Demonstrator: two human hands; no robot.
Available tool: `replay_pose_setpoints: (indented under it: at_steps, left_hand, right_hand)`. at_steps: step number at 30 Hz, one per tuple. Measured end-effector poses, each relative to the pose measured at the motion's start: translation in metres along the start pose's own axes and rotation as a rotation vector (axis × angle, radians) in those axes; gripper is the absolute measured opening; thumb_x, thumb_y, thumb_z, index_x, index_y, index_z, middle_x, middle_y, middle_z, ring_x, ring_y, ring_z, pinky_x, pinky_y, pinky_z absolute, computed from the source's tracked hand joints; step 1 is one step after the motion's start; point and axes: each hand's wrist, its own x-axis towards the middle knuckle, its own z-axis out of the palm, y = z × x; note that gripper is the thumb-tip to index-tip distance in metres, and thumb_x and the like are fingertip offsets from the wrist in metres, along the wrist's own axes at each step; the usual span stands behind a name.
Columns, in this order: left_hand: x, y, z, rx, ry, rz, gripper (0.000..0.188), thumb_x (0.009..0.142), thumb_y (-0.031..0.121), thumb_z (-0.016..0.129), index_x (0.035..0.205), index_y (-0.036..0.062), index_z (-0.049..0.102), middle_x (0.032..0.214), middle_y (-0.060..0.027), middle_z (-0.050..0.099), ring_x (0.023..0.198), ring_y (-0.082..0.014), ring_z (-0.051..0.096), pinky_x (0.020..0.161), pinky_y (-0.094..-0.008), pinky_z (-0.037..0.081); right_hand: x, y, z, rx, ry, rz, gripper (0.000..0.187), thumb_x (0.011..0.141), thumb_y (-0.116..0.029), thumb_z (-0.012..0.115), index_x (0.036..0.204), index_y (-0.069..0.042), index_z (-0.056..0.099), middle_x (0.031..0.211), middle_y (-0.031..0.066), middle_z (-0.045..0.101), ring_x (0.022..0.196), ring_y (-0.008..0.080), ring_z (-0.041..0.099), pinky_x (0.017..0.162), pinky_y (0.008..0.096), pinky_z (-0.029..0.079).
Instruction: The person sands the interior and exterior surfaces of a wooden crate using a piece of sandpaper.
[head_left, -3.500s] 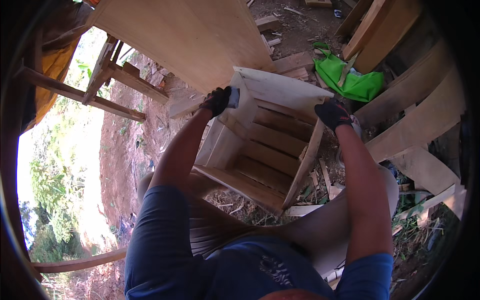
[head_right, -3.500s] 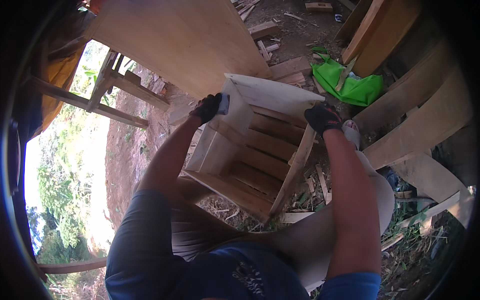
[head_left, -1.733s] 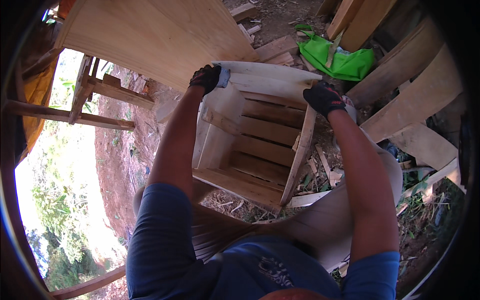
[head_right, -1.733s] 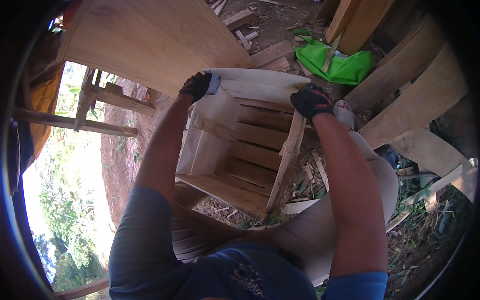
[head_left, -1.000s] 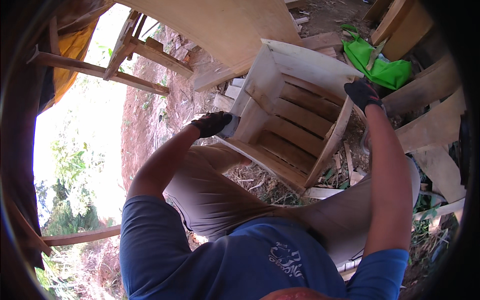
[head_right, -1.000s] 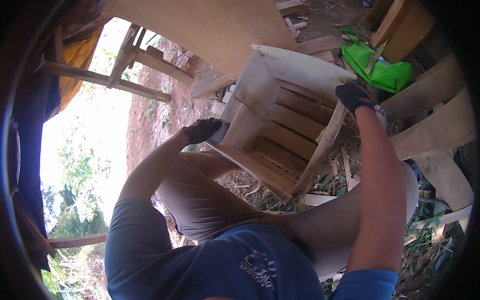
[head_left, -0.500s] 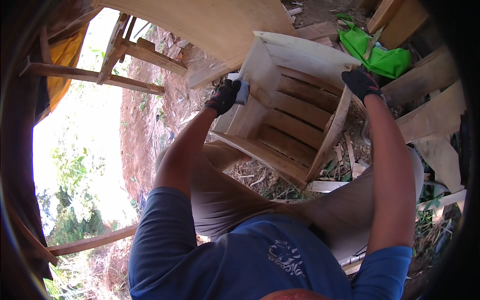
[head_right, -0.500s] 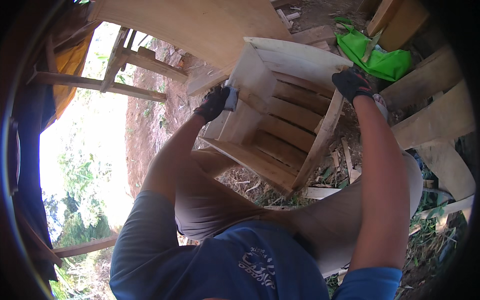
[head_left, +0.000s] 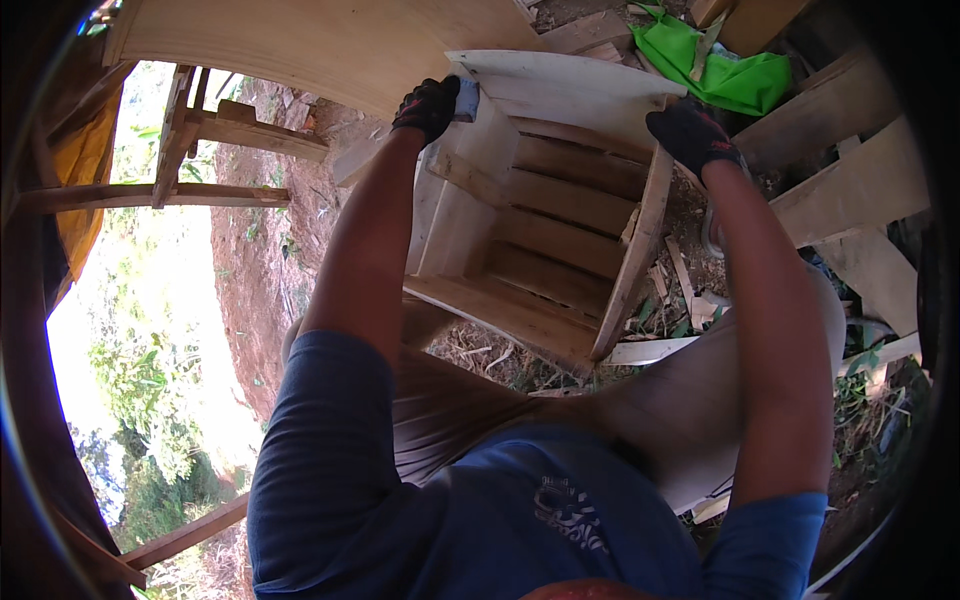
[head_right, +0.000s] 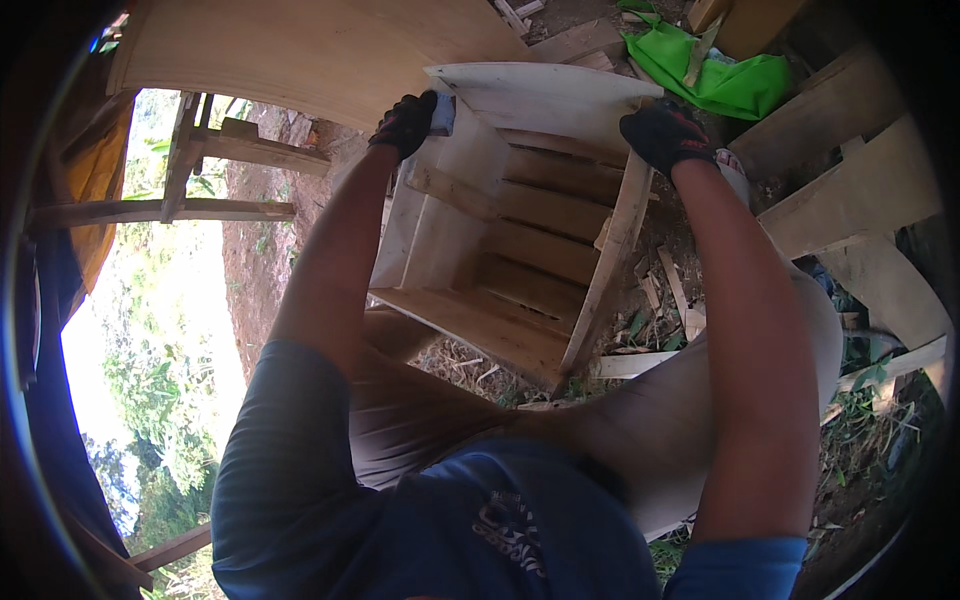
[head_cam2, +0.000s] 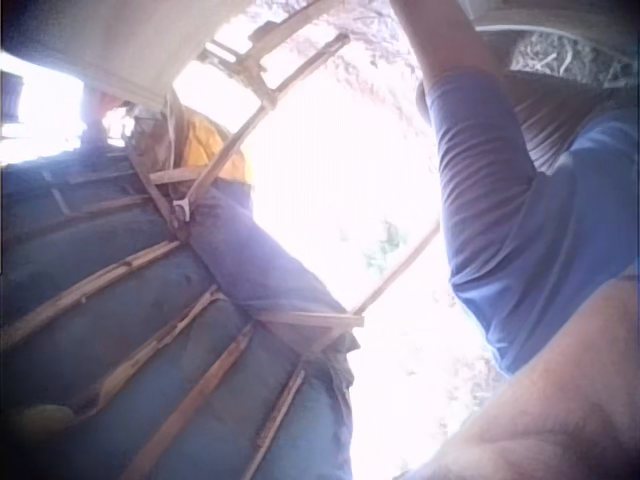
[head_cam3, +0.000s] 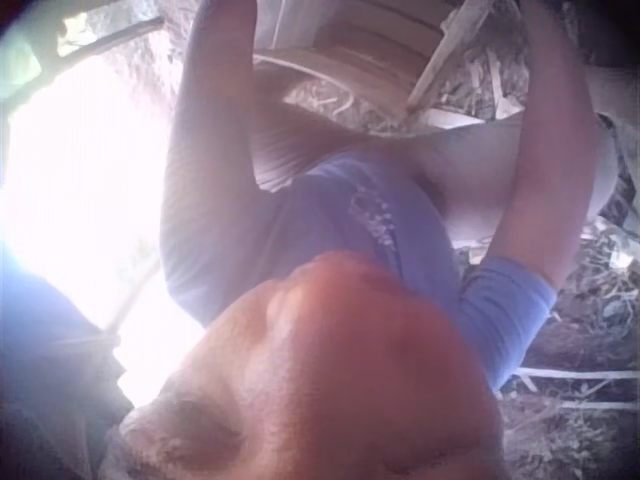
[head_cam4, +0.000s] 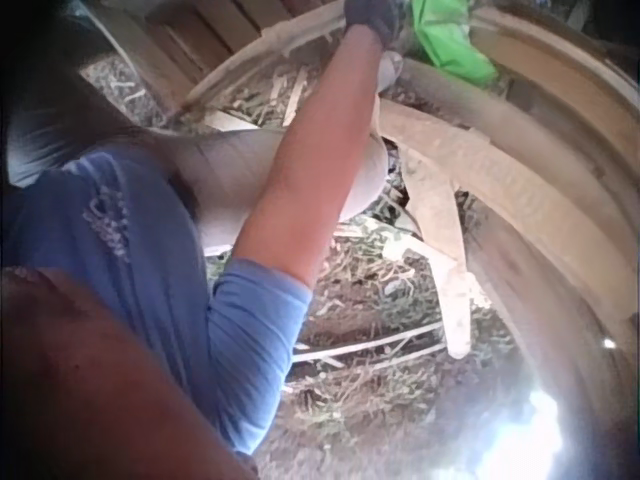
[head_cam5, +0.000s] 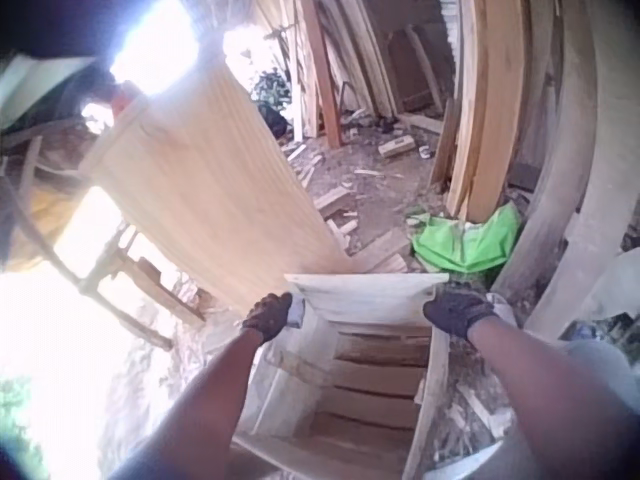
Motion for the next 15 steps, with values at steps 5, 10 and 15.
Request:
replay_pose_setpoints:
  at_steps: [5, 10, 15]
  left_hand:
    - [-0.003, -0.003, -0.003, 0.068, -0.047, 0.006, 0.068, 0.103, 0.06, 0.037, 0.137, 0.0055, 0.058, 0.141, -0.0258, 0.059, 0.133, -0.0424, 0.054, 0.112, -0.0508, 0.041]
    - [-0.046, -0.009, -0.049, 0.474, -0.06, 0.537, 0.04, 0.103, 0.031, 0.05, 0.135, 0.0098, 0.059, 0.125, -0.0234, 0.066, 0.116, -0.0415, 0.065, 0.097, -0.0493, 0.052]
    - [-0.159, -0.074, -0.086, -0.08, -0.192, 0.363, 0.032, 0.104, 0.017, 0.049, 0.133, 0.0105, 0.061, 0.115, -0.0193, 0.069, 0.103, -0.035, 0.07, 0.088, -0.0429, 0.056]
  right_hand:
    - [-0.002, -0.008, -0.004, -0.135, -0.077, -0.103, 0.051, 0.084, -0.04, 0.052, 0.117, -0.009, 0.074, 0.125, 0.0229, 0.069, 0.118, 0.0407, 0.065, 0.104, 0.0481, 0.049]
    - [-0.003, -0.006, -0.005, 0.016, -0.054, 0.086, 0.053, 0.084, -0.039, 0.052, 0.121, -0.006, 0.073, 0.128, 0.0239, 0.068, 0.121, 0.0401, 0.064, 0.104, 0.0479, 0.049]
    - [-0.005, -0.007, -0.011, -0.066, -0.106, 0.065, 0.056, 0.084, -0.039, 0.052, 0.122, -0.004, 0.071, 0.131, 0.0242, 0.066, 0.125, 0.0402, 0.062, 0.106, 0.0477, 0.048]
